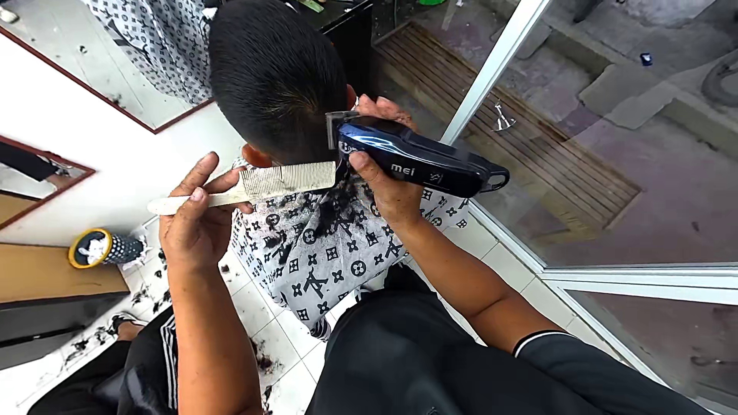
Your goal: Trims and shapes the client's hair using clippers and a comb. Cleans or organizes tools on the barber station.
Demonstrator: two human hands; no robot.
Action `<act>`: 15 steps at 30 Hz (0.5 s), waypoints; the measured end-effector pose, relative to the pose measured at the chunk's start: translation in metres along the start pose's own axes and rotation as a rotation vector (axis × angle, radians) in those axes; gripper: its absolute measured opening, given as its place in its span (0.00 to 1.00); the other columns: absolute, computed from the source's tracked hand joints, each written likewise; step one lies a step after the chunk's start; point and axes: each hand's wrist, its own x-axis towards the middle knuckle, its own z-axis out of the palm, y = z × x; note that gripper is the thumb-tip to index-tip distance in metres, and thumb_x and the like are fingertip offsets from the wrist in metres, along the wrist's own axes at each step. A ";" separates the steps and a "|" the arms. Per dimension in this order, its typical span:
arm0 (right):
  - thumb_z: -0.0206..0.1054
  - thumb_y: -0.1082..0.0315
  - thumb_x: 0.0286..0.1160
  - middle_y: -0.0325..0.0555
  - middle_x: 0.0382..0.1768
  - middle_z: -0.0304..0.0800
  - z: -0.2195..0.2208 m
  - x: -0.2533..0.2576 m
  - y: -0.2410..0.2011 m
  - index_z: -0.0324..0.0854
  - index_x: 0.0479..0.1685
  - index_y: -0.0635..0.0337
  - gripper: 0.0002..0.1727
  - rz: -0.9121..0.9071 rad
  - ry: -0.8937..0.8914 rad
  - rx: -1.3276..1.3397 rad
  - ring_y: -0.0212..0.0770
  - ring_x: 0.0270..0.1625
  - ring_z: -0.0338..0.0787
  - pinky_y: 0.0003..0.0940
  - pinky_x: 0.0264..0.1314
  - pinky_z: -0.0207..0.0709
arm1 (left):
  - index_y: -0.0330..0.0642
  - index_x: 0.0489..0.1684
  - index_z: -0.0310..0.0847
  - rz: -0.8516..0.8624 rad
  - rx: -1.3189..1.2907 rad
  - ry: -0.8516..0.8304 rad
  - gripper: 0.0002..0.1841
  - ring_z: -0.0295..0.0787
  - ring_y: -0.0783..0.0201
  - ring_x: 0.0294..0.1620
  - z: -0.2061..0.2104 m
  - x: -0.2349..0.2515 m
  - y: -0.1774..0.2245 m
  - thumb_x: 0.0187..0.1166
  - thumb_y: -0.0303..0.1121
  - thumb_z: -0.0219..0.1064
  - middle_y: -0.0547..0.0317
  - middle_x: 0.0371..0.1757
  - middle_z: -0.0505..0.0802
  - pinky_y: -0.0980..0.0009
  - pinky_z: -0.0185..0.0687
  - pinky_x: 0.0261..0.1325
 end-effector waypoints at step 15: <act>0.80 0.73 0.64 0.60 0.72 0.82 0.019 -0.006 0.003 0.70 0.73 0.75 0.35 -0.031 0.024 -0.024 0.47 0.80 0.79 0.44 0.85 0.71 | 0.57 0.82 0.72 0.127 -0.044 -0.016 0.23 0.95 0.68 0.51 0.010 0.026 0.011 0.88 0.43 0.57 0.62 0.61 0.95 0.73 0.89 0.53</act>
